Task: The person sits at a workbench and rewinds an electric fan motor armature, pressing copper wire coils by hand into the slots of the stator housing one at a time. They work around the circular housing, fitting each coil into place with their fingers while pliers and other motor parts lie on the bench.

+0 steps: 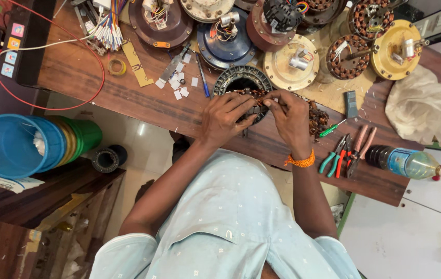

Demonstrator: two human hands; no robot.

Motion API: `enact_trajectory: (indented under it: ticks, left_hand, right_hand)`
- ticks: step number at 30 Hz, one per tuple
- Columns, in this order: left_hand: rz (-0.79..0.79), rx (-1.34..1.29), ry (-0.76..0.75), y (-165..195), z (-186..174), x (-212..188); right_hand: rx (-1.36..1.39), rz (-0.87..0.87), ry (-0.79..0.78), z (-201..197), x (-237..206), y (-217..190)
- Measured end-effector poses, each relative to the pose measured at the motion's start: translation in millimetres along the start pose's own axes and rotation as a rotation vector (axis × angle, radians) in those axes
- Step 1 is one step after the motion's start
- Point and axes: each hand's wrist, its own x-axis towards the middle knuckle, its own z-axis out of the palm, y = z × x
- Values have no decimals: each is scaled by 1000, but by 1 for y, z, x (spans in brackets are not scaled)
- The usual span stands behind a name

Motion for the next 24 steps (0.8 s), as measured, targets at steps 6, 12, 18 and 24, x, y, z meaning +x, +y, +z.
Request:
enact_trajectory:
  ticks: [6,12,18,24]
  left_hand:
    - [-214,-222,-7,9,-12,14]
    - [-618,-490,-315,-8,8,47]
    - [-508,-806,-432,-47,14,48]
    - [-77,-680,-508,-68,-10,50]
  right_hand:
    - [62,-175,23,7,22,1]
    - [-44,-113,177,12,26,-2]
    - [-36,-1,172,17,7,-13]
    - [166,261,100,24,-42,-30]
